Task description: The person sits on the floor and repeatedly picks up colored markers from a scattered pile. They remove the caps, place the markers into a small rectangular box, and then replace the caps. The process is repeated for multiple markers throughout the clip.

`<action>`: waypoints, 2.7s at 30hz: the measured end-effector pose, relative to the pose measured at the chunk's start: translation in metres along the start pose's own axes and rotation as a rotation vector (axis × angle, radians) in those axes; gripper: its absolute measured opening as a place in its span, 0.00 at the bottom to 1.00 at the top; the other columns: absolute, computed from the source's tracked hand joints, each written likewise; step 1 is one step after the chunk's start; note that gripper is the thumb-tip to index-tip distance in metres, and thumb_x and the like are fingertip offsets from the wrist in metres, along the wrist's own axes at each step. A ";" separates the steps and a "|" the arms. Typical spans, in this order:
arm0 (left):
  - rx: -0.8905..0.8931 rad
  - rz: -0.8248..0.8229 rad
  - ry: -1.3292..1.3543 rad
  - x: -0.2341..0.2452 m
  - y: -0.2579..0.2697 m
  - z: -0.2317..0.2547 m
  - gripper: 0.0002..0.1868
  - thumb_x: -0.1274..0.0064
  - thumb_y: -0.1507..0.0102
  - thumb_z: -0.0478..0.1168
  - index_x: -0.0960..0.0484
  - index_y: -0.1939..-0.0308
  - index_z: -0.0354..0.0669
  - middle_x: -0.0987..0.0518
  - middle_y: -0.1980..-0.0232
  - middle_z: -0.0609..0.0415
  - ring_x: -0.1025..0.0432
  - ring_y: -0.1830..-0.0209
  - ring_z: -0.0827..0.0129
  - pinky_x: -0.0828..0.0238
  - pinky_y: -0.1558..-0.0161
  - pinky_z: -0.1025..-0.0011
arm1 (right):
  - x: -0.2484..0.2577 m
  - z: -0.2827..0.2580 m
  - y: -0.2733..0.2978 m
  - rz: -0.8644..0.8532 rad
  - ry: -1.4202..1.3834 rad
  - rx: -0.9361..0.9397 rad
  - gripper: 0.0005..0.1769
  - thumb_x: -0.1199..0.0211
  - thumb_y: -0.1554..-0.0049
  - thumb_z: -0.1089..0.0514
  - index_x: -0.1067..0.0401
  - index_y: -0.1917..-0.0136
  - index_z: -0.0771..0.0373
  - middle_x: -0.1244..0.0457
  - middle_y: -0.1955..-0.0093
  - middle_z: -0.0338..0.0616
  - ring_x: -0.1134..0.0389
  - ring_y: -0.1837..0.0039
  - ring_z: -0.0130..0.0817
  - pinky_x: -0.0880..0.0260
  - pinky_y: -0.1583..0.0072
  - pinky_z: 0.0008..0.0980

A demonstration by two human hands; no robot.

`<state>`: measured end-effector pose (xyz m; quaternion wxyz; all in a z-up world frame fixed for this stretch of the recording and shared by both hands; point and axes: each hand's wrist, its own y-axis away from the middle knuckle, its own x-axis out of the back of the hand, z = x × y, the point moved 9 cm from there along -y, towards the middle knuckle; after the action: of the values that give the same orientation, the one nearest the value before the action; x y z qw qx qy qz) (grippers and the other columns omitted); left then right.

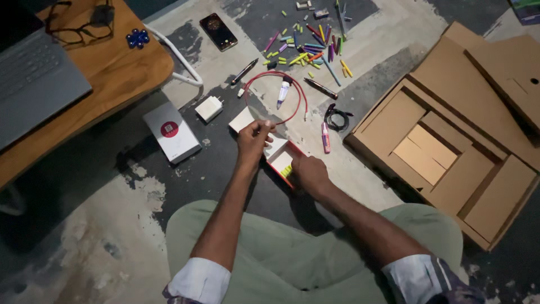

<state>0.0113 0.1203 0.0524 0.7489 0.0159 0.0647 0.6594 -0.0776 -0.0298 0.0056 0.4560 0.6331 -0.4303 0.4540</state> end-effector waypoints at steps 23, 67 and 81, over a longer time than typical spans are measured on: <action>-0.028 -0.033 0.027 -0.002 -0.001 -0.003 0.12 0.40 0.35 0.45 0.15 0.57 0.38 0.16 0.64 0.56 0.26 0.70 0.78 0.31 0.67 0.79 | 0.040 0.026 -0.012 0.010 -0.264 -0.031 0.05 0.34 0.49 0.59 0.20 0.60 0.62 0.30 0.61 0.58 0.27 0.56 0.52 0.26 0.53 0.48; -0.660 -0.387 -1.287 -0.171 -0.238 -0.013 0.09 0.40 0.44 0.35 0.17 0.59 0.49 0.20 0.54 0.52 0.25 0.52 0.53 0.29 0.56 0.58 | 0.157 0.156 -0.005 0.454 -1.115 -0.518 0.17 0.31 0.48 0.43 0.20 0.57 0.59 0.28 0.62 0.44 0.25 0.58 0.41 0.27 0.54 0.38; -0.348 -0.219 -0.234 -0.187 -0.112 0.047 0.09 0.39 0.36 0.32 0.19 0.54 0.36 0.20 0.60 0.59 0.28 0.62 0.81 0.29 0.58 0.79 | 0.149 0.169 -0.011 0.779 -1.237 -0.530 0.17 0.30 0.48 0.51 0.25 0.50 0.61 0.29 0.61 0.39 0.27 0.60 0.28 0.27 0.56 0.30</action>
<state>0.1040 -0.0768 0.1011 0.8098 -0.0444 -0.1360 0.5690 -0.0040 -0.2105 0.1189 0.0768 0.4443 -0.8921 0.0277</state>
